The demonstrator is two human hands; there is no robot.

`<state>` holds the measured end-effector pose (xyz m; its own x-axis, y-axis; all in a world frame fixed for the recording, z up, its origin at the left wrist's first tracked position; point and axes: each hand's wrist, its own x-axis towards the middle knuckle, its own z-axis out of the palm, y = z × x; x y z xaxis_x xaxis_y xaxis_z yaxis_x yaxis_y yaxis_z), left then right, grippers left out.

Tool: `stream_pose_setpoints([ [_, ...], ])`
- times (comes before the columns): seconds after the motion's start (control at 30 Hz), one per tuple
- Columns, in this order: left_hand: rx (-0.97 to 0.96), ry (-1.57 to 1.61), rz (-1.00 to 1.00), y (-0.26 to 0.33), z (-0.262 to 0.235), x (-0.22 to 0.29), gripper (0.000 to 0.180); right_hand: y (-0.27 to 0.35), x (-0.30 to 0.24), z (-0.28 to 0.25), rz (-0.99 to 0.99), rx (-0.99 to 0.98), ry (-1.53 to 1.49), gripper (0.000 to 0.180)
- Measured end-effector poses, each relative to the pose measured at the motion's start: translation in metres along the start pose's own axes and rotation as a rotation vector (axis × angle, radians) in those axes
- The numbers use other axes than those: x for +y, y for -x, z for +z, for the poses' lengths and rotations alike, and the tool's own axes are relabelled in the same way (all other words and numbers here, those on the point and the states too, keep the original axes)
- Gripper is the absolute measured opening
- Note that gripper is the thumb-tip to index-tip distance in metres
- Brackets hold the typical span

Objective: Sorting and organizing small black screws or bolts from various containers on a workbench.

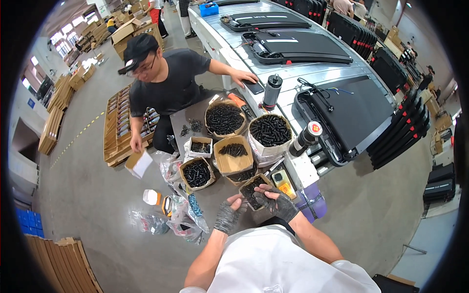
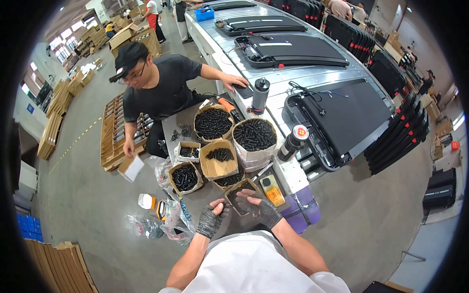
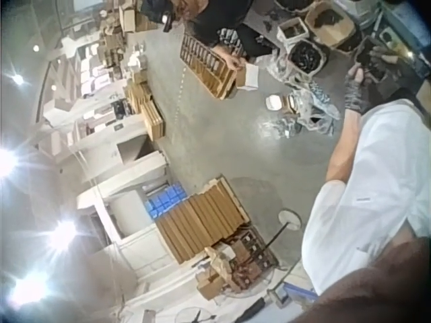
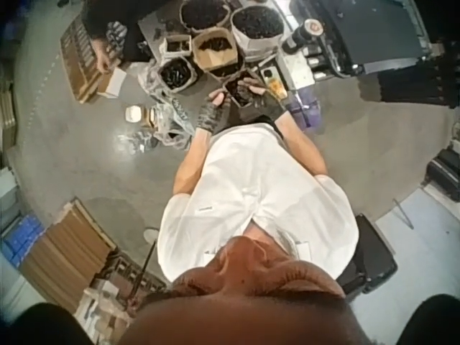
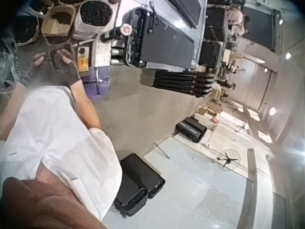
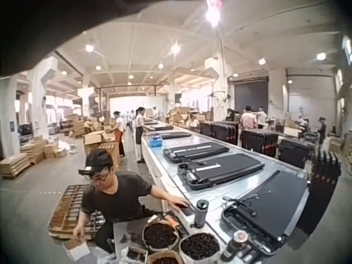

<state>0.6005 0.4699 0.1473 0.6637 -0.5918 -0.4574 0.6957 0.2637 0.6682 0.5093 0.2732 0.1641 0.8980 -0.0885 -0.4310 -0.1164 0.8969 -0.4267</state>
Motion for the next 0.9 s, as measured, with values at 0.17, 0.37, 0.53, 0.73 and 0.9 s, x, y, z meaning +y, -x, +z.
stream_pose_setpoints([
  [0.17, -0.007, -0.002, -0.023, -0.010, -0.002, 0.001, 0.031, -0.007, 0.008, -0.013, 0.031, 0.057, 0.046, 0.030],
  [0.37, 0.000, -0.059, -0.018, -0.017, 0.002, 0.008, 0.031, -0.011, 0.003, 0.003, 0.046, 0.088, -0.014, 0.026],
  [0.53, -0.010, -0.065, -0.035, -0.020, 0.008, 0.015, 0.030, -0.012, 0.002, 0.001, -0.035, 0.064, 0.105, 0.025],
  [0.73, -0.020, 0.008, -0.023, -0.029, 0.001, 0.007, 0.029, -0.012, 0.003, 0.008, -0.068, 0.114, 0.251, 0.026],
  [0.9, -0.025, 0.093, -0.063, -0.036, -0.004, -0.001, 0.029, -0.011, 0.005, 0.014, -0.034, 0.182, 0.341, 0.026],
])
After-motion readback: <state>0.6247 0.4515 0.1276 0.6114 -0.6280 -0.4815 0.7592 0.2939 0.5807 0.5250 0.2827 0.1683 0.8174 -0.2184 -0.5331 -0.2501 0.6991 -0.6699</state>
